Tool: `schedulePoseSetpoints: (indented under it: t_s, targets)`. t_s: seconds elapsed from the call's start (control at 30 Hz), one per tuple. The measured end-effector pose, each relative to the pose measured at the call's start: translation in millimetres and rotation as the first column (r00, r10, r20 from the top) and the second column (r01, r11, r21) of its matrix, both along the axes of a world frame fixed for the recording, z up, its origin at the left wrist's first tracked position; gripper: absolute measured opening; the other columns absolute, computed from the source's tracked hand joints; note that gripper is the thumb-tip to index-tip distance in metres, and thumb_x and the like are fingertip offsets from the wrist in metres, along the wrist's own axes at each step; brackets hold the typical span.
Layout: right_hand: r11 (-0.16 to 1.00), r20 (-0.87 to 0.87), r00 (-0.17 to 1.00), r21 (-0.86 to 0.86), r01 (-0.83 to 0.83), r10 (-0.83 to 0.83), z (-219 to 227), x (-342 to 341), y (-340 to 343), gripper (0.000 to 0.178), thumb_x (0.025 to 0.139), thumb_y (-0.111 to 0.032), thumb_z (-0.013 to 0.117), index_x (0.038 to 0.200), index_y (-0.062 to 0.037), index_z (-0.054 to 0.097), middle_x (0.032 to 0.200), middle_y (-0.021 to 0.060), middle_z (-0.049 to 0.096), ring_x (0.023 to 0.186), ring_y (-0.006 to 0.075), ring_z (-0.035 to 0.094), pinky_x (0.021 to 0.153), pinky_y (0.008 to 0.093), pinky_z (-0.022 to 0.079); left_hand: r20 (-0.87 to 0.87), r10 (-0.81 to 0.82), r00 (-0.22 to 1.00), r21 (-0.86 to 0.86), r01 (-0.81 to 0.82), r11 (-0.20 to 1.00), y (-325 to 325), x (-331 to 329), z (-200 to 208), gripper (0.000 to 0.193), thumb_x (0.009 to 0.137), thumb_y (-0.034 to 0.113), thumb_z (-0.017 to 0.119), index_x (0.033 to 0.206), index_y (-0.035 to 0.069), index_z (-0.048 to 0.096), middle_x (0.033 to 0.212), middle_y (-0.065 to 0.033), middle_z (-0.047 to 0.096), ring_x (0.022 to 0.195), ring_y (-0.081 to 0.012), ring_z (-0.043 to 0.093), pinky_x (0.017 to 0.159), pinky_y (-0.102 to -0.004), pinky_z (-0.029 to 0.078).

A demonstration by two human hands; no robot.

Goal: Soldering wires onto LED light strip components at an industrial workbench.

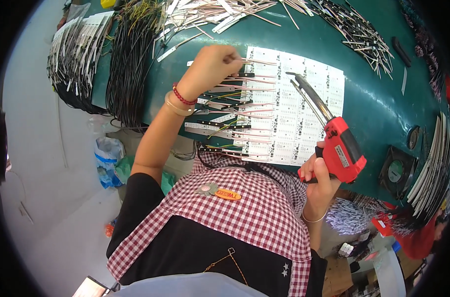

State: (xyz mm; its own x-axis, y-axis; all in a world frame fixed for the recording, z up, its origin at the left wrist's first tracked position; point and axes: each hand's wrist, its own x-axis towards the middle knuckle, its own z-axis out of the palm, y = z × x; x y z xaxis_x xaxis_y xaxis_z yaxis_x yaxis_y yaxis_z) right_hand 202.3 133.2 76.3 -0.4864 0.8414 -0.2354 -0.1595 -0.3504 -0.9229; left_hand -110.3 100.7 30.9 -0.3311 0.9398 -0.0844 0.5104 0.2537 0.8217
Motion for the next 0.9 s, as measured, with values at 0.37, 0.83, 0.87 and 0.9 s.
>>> schedulePoseSetpoints:
  t_s: [0.37, 0.83, 0.87, 0.9]
  targets:
    - [0.995, 0.202, 0.974, -0.025, -0.095, 0.098, -2.6, -32.0, 8.0, 0.029, 0.086, -0.005, 0.052, 0.113, 0.0058, 0.049, 0.057, 0.0015, 0.044, 0.045, 0.0082, 0.039, 0.044, 0.0239, 0.036, -0.151, 0.158, 0.976, -0.05, -0.167, 0.985, -1.2, 20.9, -11.2, 0.012, 0.072, 0.016, 0.063, 0.072, 0.003, 0.064, 0.06, -0.0084, 0.061, 0.053, -0.0216, 0.059, 0.054, -0.0298, 0.045]
    - [0.975, 0.455, 0.879, 0.087, -0.203, 0.142, -8.9, -41.2, 9.6, 0.023, 0.084, 0.001, 0.052, 0.106, 0.0073, 0.052, 0.057, 0.0015, 0.048, 0.046, 0.0076, 0.042, 0.046, 0.0233, 0.037, -0.222, 0.181, 0.958, -0.033, -0.193, 0.981, 2.9, 22.7, -9.9, 0.01, 0.07, 0.014, 0.06, 0.066, 0.004, 0.06, 0.058, -0.0102, 0.059, 0.053, -0.028, 0.057, 0.051, -0.0347, 0.044]
    - [0.975, 0.456, 0.878, 0.086, -0.204, 0.144, -6.9, -41.3, 8.7, 0.023, 0.084, 0.001, 0.052, 0.106, 0.0073, 0.052, 0.057, 0.0015, 0.048, 0.046, 0.0076, 0.042, 0.046, 0.0233, 0.037, -0.233, 0.178, 0.956, -0.046, -0.193, 0.98, 2.5, 23.2, -8.8, 0.01, 0.07, 0.014, 0.06, 0.066, 0.004, 0.061, 0.058, -0.0104, 0.059, 0.054, -0.0283, 0.057, 0.052, -0.0349, 0.044]
    - [0.977, 0.438, 0.889, 0.085, -0.193, 0.138, -4.2, -42.0, 7.4, 0.021, 0.085, 0.001, 0.052, 0.105, 0.0073, 0.052, 0.057, 0.0017, 0.048, 0.046, 0.0077, 0.042, 0.046, 0.0234, 0.038, -0.244, 0.174, 0.954, -0.058, -0.193, 0.979, 2.2, 23.6, -7.6, 0.01, 0.07, 0.014, 0.06, 0.067, 0.004, 0.061, 0.059, -0.0107, 0.059, 0.055, -0.0286, 0.058, 0.052, -0.0351, 0.044]
